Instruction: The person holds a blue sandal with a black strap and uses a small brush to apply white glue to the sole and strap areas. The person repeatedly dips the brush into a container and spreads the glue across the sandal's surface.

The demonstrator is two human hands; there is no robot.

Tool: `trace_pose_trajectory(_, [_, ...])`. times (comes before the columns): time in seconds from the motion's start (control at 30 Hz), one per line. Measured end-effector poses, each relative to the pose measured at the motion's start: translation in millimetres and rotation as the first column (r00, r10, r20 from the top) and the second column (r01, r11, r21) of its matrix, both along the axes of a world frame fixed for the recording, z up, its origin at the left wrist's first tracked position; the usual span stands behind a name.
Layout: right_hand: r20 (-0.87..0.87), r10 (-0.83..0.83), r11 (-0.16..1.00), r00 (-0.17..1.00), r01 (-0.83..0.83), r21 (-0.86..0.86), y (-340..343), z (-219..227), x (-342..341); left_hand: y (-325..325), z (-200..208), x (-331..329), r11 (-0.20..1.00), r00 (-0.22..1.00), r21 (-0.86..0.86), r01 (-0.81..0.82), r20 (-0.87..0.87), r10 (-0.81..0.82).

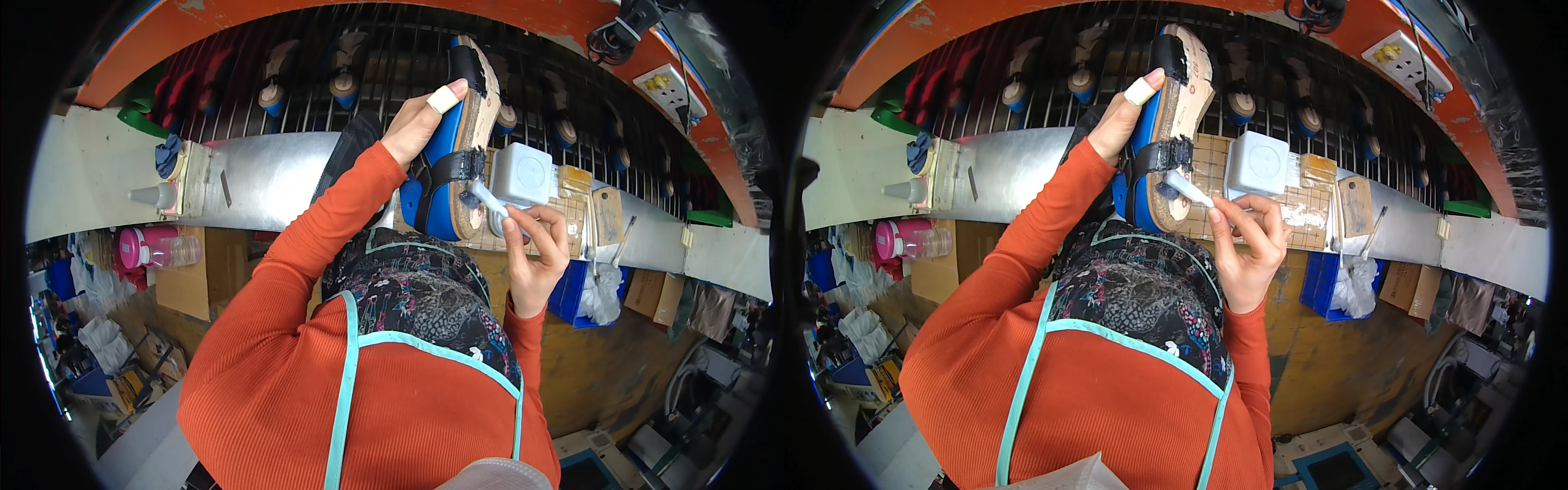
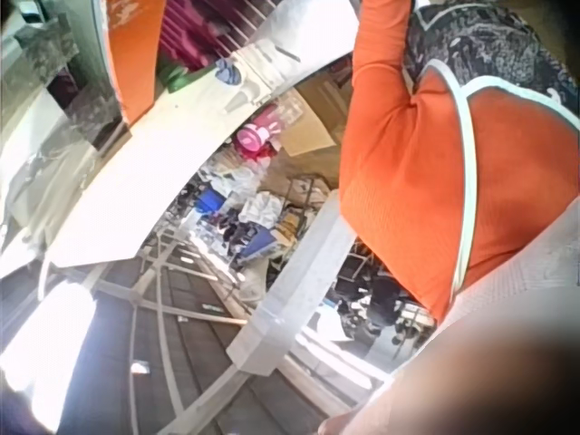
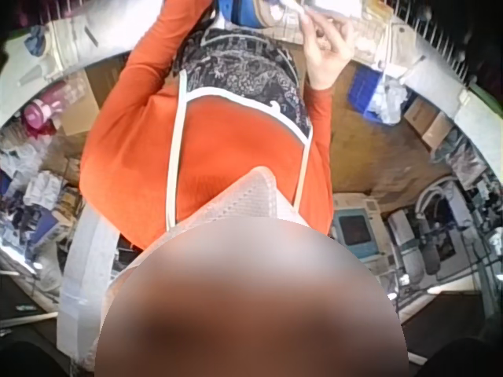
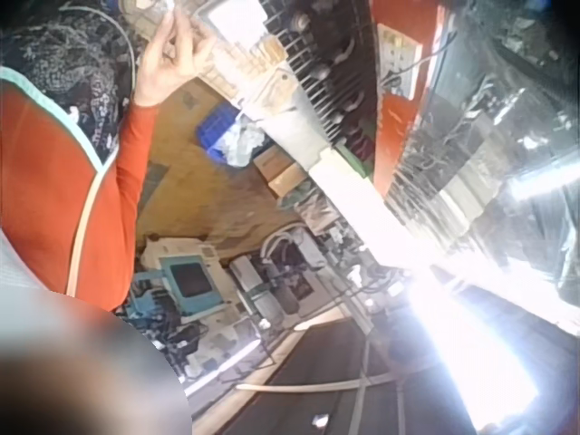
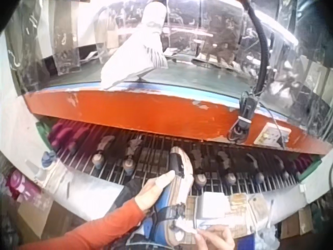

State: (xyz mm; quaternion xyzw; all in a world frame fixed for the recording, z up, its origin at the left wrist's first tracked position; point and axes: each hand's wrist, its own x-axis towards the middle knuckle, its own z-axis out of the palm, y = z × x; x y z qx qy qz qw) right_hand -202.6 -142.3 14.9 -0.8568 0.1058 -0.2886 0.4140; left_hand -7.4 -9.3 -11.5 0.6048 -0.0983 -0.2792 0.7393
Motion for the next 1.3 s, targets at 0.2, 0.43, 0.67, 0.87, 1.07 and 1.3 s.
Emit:
trace_pose_trajectory(0.2, [0.063,-0.07,0.955,0.996,0.085,-0.283,0,0,8,3,5,-2,1.0,0.999,0.024,-0.006,0.049,0.005])
trace_pose_trajectory(0.43, [0.08,0.062,0.987,0.995,-0.049,-0.15,-6,-2,10,2,4,0,0.999,0.997,-0.001,-0.035,-0.067,0.035])
trace_pose_trajectory(0.67, [0.055,0.181,0.974,0.982,-0.172,-0.149,-19,1,8,-7,-1,8,0.99,0.97,-0.096,0.098,-0.215,-0.117])
trace_pose_trajectory(0.87, [0.079,0.251,0.951,0.965,-0.231,-0.207,-25,14,11,-12,12,0,0.972,0.909,-0.109,0.209,-0.345,-0.235])
trace_pose_trajectory(1.07, [0.116,0.397,0.888,0.91,-0.35,-0.299,-30,30,25,-8,11,-19,0.939,0.879,-0.248,0.239,-0.356,-0.318])
trace_pose_trajectory(1.3, [0.05,0.596,0.772,0.802,-0.554,-0.311,-32,51,56,27,14,-37,0.762,0.723,-0.034,0.646,0.348,-0.597])
